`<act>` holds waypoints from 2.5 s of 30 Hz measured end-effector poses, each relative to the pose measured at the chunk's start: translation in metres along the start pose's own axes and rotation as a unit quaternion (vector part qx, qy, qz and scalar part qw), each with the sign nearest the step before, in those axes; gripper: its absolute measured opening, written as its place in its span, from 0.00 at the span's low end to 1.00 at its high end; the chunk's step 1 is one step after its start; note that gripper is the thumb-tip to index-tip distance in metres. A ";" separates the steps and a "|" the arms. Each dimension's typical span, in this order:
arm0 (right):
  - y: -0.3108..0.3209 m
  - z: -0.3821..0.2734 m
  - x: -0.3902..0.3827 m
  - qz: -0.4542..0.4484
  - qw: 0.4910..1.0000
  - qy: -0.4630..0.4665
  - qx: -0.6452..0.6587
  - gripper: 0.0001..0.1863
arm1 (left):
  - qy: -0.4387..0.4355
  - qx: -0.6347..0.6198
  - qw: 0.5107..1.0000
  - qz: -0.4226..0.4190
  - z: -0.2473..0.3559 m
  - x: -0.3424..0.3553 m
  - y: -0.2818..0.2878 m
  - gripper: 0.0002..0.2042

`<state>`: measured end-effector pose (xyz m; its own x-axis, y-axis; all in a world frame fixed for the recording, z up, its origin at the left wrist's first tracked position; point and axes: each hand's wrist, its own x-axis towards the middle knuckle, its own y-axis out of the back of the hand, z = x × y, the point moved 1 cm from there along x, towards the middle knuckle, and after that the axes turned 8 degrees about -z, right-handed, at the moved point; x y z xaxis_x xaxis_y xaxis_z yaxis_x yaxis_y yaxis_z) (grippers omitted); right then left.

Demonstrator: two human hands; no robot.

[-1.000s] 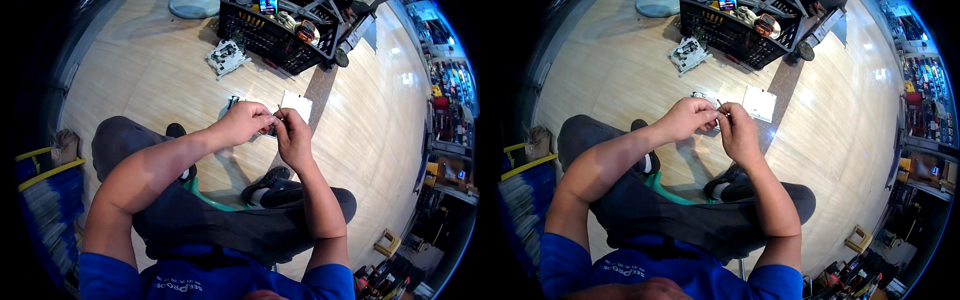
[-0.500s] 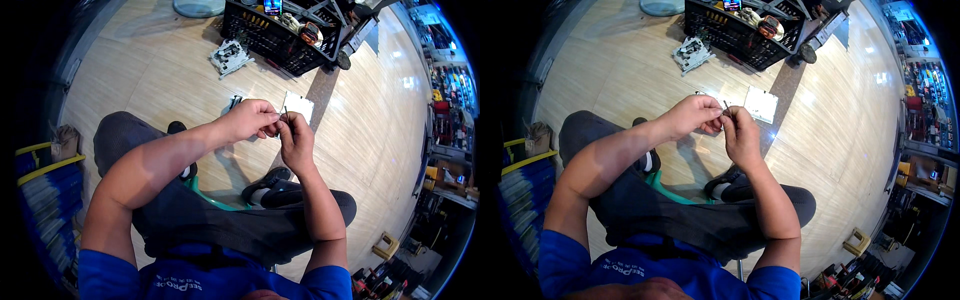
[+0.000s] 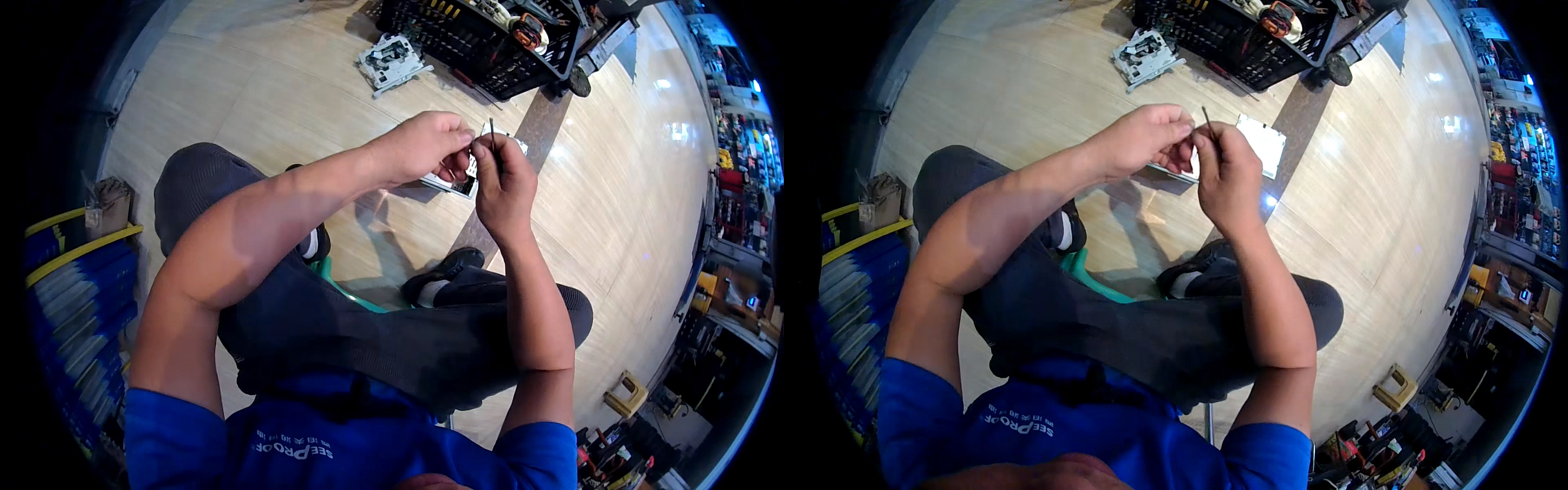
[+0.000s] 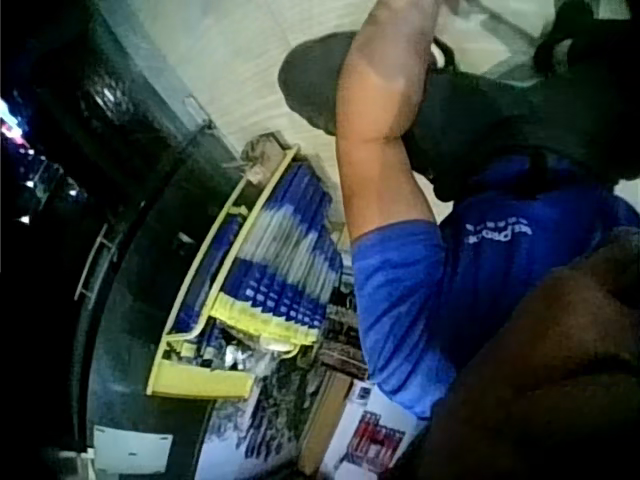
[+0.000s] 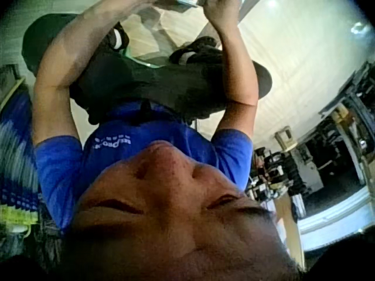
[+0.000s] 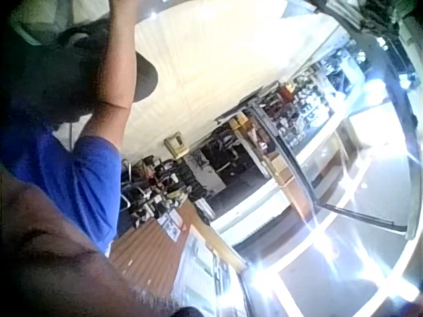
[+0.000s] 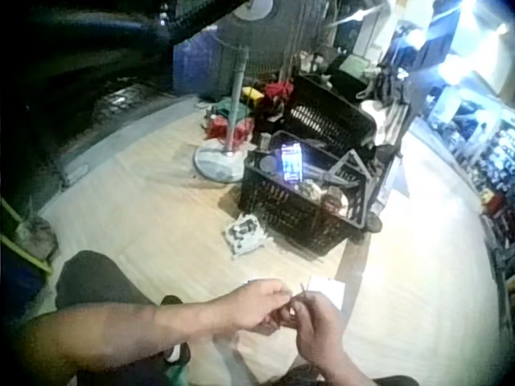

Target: The person is repairing a car audio unit by manipulating internal wiring and electronic components by hand while sitting on a stool.

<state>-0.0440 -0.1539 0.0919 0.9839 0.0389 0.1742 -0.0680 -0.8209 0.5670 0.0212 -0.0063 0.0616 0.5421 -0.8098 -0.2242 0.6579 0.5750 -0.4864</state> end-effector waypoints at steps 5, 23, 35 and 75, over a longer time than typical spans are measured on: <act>-0.010 0.000 0.013 0.006 1.000 0.004 -0.023 0.04 | -0.004 0.055 0.998 0.036 0.006 0.001 0.010 0.12; -0.083 0.082 0.002 -0.153 0.983 -0.064 -0.079 0.07 | -0.108 0.265 0.912 0.294 0.021 0.008 0.042 0.12; -0.128 0.118 0.003 -0.293 0.906 -0.056 -0.299 0.10 | -0.148 0.249 0.914 0.284 0.037 0.003 0.037 0.10; -0.137 0.110 0.006 -0.341 0.834 0.006 -0.434 0.09 | -0.155 0.283 0.901 0.289 0.038 -0.005 0.029 0.10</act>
<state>-0.0110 -0.1039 -0.0734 0.8418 0.3376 -0.4212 0.4067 0.1162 0.9061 0.0577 0.0190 0.0811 0.9421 -0.3350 -0.0119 0.3323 0.9287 0.1647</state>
